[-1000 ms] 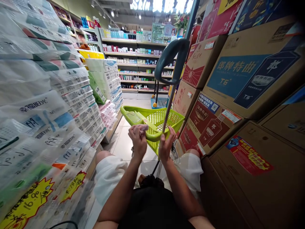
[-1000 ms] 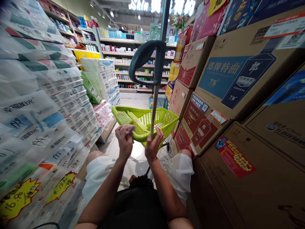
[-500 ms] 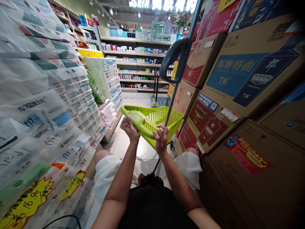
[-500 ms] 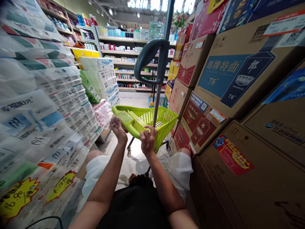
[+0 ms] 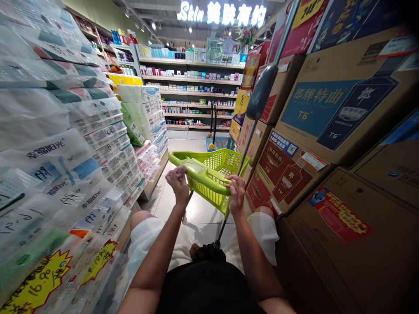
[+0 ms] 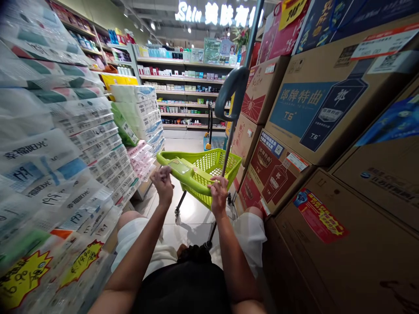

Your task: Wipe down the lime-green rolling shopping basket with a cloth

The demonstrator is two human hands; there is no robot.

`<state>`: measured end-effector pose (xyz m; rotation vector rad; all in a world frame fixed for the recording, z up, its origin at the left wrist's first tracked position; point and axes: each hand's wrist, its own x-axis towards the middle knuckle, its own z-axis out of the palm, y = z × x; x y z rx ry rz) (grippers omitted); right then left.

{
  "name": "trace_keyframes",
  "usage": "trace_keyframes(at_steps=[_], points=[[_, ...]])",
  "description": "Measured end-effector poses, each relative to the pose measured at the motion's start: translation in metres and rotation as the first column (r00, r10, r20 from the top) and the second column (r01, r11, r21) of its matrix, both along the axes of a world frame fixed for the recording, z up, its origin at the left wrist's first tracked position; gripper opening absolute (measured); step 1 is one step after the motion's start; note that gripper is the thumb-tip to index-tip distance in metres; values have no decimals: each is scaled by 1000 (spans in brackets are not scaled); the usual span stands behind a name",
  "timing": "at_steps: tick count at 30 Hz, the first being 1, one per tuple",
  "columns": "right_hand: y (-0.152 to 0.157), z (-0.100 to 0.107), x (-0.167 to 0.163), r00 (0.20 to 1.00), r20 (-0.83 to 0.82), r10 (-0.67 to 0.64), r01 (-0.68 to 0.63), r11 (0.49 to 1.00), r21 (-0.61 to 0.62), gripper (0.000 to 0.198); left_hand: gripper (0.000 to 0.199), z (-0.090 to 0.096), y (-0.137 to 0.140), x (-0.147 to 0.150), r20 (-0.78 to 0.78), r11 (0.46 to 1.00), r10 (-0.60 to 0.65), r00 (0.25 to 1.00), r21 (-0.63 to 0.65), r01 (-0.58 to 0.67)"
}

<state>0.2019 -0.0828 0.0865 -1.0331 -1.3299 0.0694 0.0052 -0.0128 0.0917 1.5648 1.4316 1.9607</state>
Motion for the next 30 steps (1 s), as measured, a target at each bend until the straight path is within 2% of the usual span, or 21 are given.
trace_keyframes(at_steps=[2, 5, 6, 9, 10, 12, 14, 15, 17, 19, 21, 23, 26, 30], points=[[-3, 8, 2, 986, 108, -125, 130, 991, -39, 26, 20, 0, -9, 4, -165, 995, -42, 985, 79, 55], [-7, 17, -1, 937, 244, -251, 281, 955, -98, 16, 25, 5, -11, 9, -418, 978, -103, 903, 124, 168], [-7, 18, -2, 929, 264, -258, 296, 948, -114, 16, 26, 10, -7, 8, -447, 984, -81, 891, 109, 144], [-6, 15, -2, 927, 254, -274, 314, 941, -129, 22, 29, 28, 13, 4, -403, 999, 50, 914, 13, -49], [-5, 14, -1, 928, 244, -283, 318, 940, -120, 24, 29, 33, 17, 4, -400, 998, 57, 915, -14, -68], [-3, 10, 3, 924, 240, -298, 327, 941, -88, 25, 28, 39, 15, 7, -480, 999, -37, 877, -26, 28], [-1, 8, 6, 914, 256, -315, 338, 940, -53, 25, 28, 42, 5, 13, -624, 982, -161, 764, -26, 186], [-1, 8, 7, 909, 268, -320, 342, 939, -38, 26, 28, 44, 1, 16, -682, 973, -192, 706, -40, 226], [-1, 8, 8, 899, 294, -324, 344, 939, -15, 26, 31, 51, 0, 18, -735, 980, -187, 652, -94, 175], [-2, 9, 6, 889, 322, -327, 345, 939, 1, 27, 35, 62, 10, 18, -735, 986, -134, 665, -166, 16], [-1, 10, 3, 877, 347, -332, 350, 937, 12, 27, 36, 74, 25, 17, -739, 967, -105, 666, -232, -105], [0, 10, 0, 867, 364, -341, 358, 933, 22, 26, 36, 84, 39, 18, -778, 958, -175, 603, -276, -78], [1, 9, -2, 853, 375, -363, 371, 927, 54, 26, 35, 97, 52, 27, -825, 929, -355, 440, -364, 65], [2, 10, 0, 852, 378, -362, 361, 930, 77, 26, 34, 118, 72, 40, -765, 800, -584, 272, -599, 33]])
